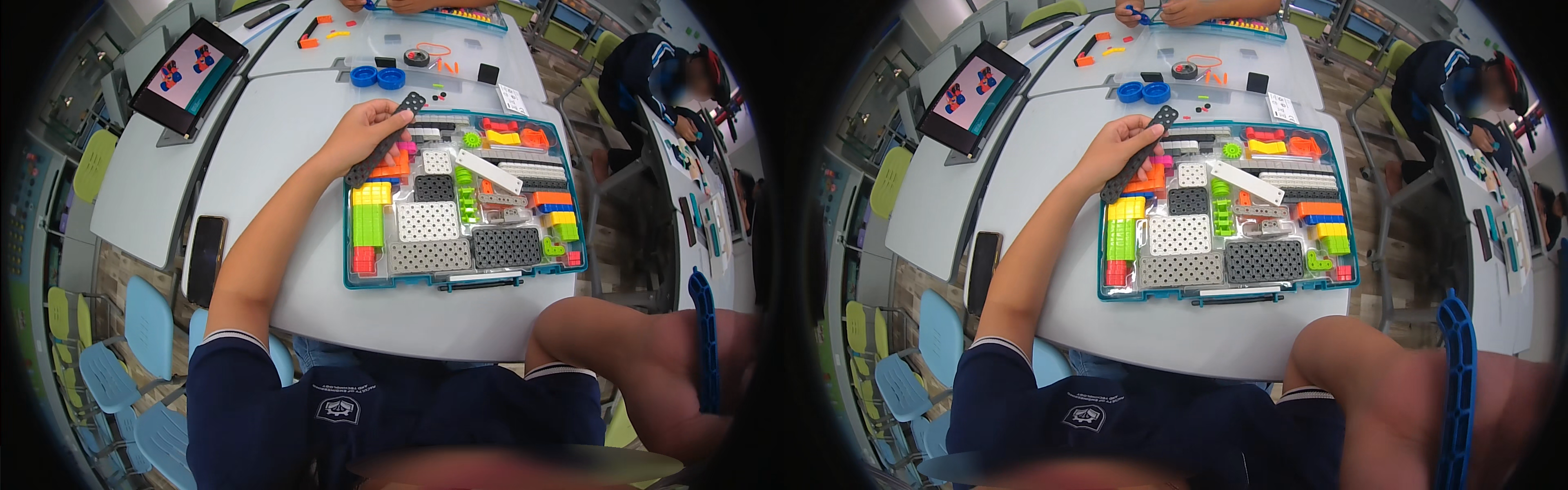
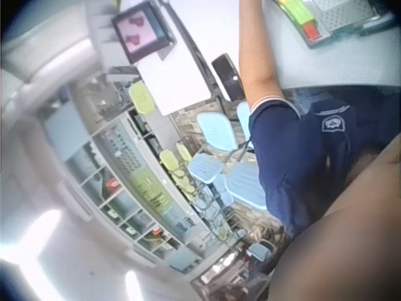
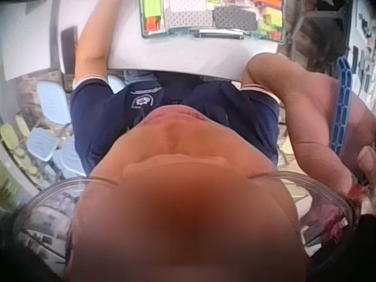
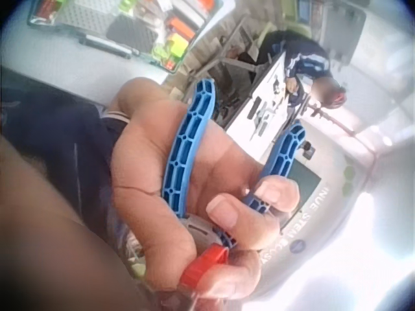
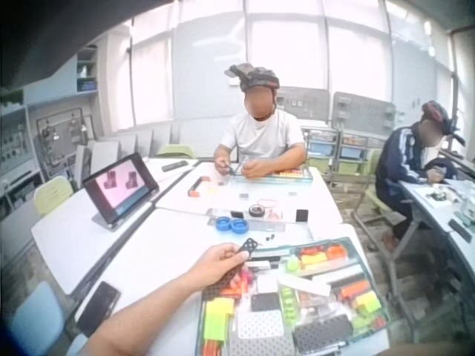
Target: The person uses a blue plastic tool to remove and attach small colored pieces from a black baseplate. They repeatedly pick up pieces, press them onto the baseplate, and remove them, working within a compartmentalized storage case on a white table.
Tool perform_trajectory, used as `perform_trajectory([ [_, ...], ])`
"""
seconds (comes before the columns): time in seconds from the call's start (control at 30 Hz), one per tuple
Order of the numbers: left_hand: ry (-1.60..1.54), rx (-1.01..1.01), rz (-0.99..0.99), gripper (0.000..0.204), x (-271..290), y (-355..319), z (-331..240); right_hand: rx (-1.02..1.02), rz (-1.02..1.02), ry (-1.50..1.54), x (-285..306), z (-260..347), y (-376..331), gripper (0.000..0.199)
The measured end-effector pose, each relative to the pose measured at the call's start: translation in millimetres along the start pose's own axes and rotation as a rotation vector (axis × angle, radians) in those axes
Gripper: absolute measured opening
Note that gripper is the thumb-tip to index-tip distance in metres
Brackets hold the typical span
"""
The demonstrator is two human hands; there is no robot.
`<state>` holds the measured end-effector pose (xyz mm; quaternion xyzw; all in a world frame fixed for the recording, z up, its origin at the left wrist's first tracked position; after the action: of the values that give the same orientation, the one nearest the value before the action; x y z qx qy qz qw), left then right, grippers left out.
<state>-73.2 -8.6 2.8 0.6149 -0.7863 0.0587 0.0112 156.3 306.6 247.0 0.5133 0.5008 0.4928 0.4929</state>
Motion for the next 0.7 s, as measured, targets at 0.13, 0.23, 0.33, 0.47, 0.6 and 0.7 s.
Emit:
perform_trajectory([
  [0.13, -0.037, -0.053, -0.046, 0.03, 1.4, -1.7, -5.1, -0.056, -0.073, -0.077, -10.8, -23.3, -13.4, 0.017],
  [0.23, -0.039, -0.106, 0.0, 0.028, -6.1, -5.5, -10.2, -0.288, -0.19, -0.258, -15.3, -71.7, -30.2, 0.017],
  [0.33, -0.038, -0.148, 0.02, 0.03, -17.4, -9.0, -14.8, -0.582, 0.162, -0.388, -51.2, -137.1, -53.7, 0.015],
  [0.47, -0.031, -0.223, 0.011, 0.034, -32.5, -18.5, -22.2, -0.891, 0.579, -0.436, -104.8, -192.5, -118.0, 0.024],
  [0.6, 0.087, -0.249, -0.053, 0.037, -38.3, -27.4, -30.1, -0.812, 0.686, -0.523, -129.1, -198.8, -149.9, 0.027],
  [0.7, 0.195, -0.362, -0.166, 0.036, -40.3, -35.9, -40.3, -0.797, 0.692, -0.489, -137.8, -198.4, -159.9, 0.026],
])
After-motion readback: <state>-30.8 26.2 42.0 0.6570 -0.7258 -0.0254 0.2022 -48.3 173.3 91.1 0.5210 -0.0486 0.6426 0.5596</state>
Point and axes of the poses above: each hand's wrist, its own y-axis towards the middle knuckle, its own x-axis out of the back of the hand, z = x × y, the point moved 7 cm from there along y, towards the middle knuckle, and after that the axes turned 2 degrees about y, right-handed, at the moved point
